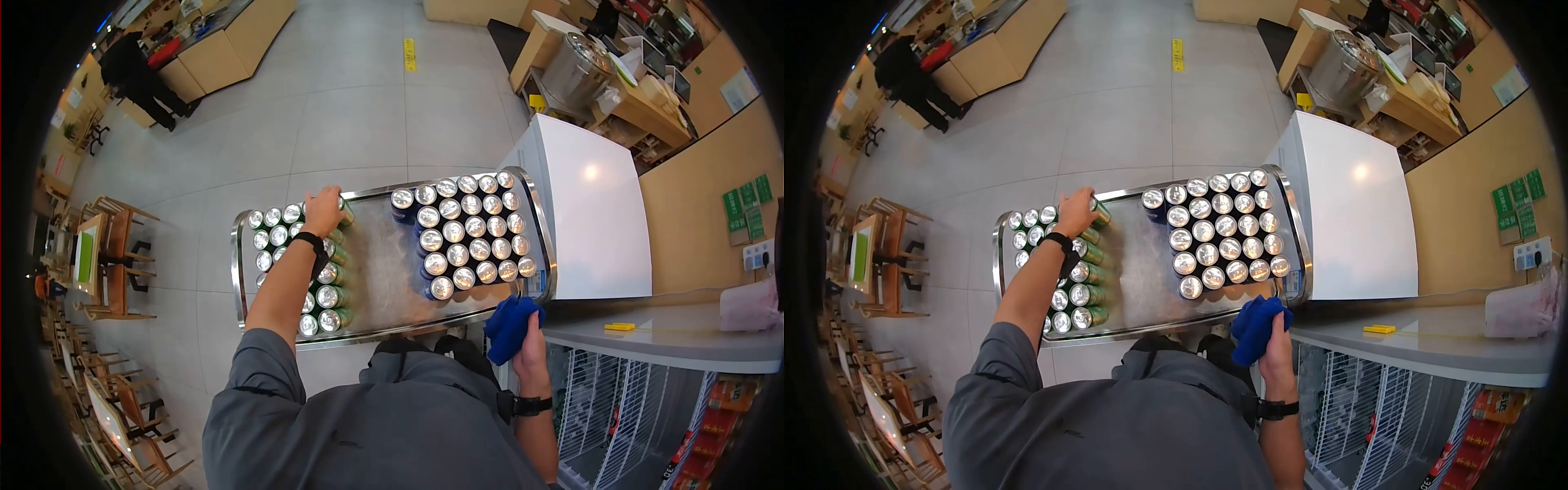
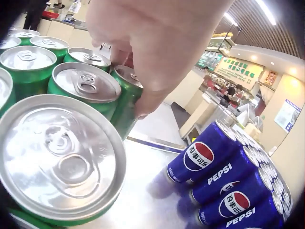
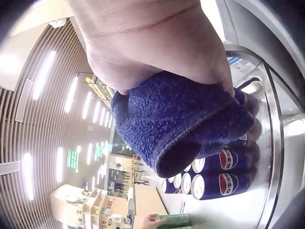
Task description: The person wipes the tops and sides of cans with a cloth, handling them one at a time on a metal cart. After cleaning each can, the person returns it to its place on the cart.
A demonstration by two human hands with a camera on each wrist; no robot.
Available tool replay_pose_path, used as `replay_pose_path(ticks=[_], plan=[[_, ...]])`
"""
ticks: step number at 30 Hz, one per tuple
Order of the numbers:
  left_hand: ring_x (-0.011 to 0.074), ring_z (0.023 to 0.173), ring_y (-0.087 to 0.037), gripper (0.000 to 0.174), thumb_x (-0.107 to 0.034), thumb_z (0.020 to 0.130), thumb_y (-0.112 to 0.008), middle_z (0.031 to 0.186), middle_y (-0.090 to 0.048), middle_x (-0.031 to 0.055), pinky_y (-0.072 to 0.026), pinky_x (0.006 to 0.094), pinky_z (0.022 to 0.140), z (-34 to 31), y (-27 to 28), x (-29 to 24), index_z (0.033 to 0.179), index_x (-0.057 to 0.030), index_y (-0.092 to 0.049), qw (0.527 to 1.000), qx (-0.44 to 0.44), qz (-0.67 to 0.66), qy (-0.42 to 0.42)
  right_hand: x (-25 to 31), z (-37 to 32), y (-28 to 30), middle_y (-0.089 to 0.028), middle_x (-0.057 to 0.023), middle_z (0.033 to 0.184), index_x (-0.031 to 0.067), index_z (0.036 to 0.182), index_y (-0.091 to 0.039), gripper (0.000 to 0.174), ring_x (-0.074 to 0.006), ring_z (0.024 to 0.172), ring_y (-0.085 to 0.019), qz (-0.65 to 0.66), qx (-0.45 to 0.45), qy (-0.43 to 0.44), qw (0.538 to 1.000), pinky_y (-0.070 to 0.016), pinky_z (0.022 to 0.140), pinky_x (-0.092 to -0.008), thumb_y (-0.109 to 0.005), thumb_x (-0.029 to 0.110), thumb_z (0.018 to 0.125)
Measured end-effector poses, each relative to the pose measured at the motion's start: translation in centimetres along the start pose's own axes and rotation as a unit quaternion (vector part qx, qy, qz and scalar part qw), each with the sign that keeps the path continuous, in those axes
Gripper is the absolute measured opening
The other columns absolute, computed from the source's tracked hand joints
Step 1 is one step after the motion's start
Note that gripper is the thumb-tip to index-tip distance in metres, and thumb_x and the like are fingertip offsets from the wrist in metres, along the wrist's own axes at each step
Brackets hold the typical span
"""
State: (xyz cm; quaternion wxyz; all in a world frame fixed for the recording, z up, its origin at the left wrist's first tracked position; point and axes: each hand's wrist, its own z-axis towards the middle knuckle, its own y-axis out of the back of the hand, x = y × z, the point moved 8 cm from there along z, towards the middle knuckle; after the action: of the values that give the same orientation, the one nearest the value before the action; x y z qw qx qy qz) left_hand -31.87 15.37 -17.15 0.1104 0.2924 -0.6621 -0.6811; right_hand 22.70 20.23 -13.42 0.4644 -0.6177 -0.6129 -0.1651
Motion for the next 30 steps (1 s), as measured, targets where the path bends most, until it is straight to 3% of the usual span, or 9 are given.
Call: replay_pose_path(ticks=[3, 9, 12, 15, 18, 22, 30], plan=[[0.0319, 0.12, -0.059, 0.054, -0.023, 0.078, -0.08, 0.123, -0.065, 0.0121, -0.0389, 0.0512, 0.11, -0.3, 0.5, -0.3, 0.126, -0.0101, -0.059, 0.999, 0.03, 0.035, 0.015, -0.2, 0.2, -0.4, -0.062, -0.0134, 0.131, 0.0041, 0.144, -0.046, 0.06, -0.0259, 0.117, -0.063, 0.002, 0.01, 0.005, 1.0, -0.0532, 0.1, -0.0422, -0.029, 0.05, 0.11], [0.0368, 0.124, -0.055, 0.069, -0.022, 0.076, -0.083, 0.133, -0.06, 0.017, -0.0438, 0.0431, 0.109, 0.9, 1.7, -8.0, 0.136, -0.0055, -0.054, 0.984, -0.082, -0.073, -0.14, -0.3, 0.0, -1.2, -0.061, -0.0127, 0.133, 0.0045, 0.145, -0.046, 0.059, -0.0253, 0.118, -0.063, 0.001, 0.018, 0.009, 1.0, -0.0517, 0.102, -0.0417, -0.029, 0.05, 0.11], [0.0387, 0.126, -0.055, 0.07, -0.02, 0.076, -0.082, 0.133, -0.059, 0.021, -0.0451, 0.0449, 0.107, 1.1, -0.4, -12.2, 0.136, -0.001, -0.052, 0.977, -0.041, -0.17, -0.125, 0.2, -0.8, -1.5, -0.061, -0.0101, 0.133, 0.0062, 0.144, -0.047, 0.055, -0.0223, 0.12, -0.061, 0.016, 0.002, 0.013, 1.0, -0.0499, 0.103, -0.0388, -0.036, 0.048, 0.11], [0.0405, 0.126, -0.054, 0.072, -0.016, 0.076, -0.081, 0.134, -0.058, 0.0215, -0.0469, 0.046, 0.105, 1.6, -4.2, -13.5, 0.139, -0.0017, -0.049, 0.97, -0.016, -0.232, -0.073, 0.5, -1.4, -0.4, -0.061, -0.0088, 0.133, 0.007, 0.143, -0.048, 0.052, -0.0207, 0.121, -0.06, 0.014, -0.037, 0.028, 0.999, -0.0489, 0.104, -0.0375, -0.039, 0.046, 0.11], [0.0409, 0.125, -0.055, 0.071, -0.015, 0.076, -0.081, 0.134, -0.058, 0.0214, -0.0482, 0.0456, 0.103, 1.6, -6.2, -12.8, 0.138, -0.0038, -0.048, 0.959, -0.037, -0.281, -0.015, 0.8, -2.0, 1.1, -0.062, -0.0107, 0.133, 0.0044, 0.141, -0.05, 0.055, -0.0224, 0.121, -0.061, 0.0, -0.058, 0.041, 0.997, -0.0489, 0.104, -0.038, -0.035, 0.047, 0.11], [0.0419, 0.12, -0.057, 0.064, -0.014, 0.075, -0.08, 0.13, -0.059, 0.0214, -0.0493, 0.0463, 0.099, -0.6, -6.7, -12.7, 0.131, -0.0035, -0.051, 0.951, -0.057, -0.305, -0.005, 0.6, -2.5, 2.9, -0.063, -0.0116, 0.131, 0.0032, 0.14, -0.05, 0.056, -0.0231, 0.12, -0.062, 0.003, -0.073, 0.038, 0.997, -0.0493, 0.104, -0.0383, -0.034, 0.048, 0.11], [0.0415, 0.111, -0.059, 0.061, -0.018, 0.073, -0.082, 0.12, -0.06, 0.0208, -0.0496, 0.0453, 0.094, -10.8, -7.4, -12.0, 0.125, -0.0018, -0.055, 0.937, -0.147, -0.314, 0.037, 0.0, -1.9, 2.5, -0.06, -0.0069, 0.134, 0.0058, 0.144, -0.049, 0.049, -0.0179, 0.121, -0.06, 0.014, -0.051, 0.021, 0.998, -0.0485, 0.103, -0.0341, -0.043, 0.041, 0.11]])
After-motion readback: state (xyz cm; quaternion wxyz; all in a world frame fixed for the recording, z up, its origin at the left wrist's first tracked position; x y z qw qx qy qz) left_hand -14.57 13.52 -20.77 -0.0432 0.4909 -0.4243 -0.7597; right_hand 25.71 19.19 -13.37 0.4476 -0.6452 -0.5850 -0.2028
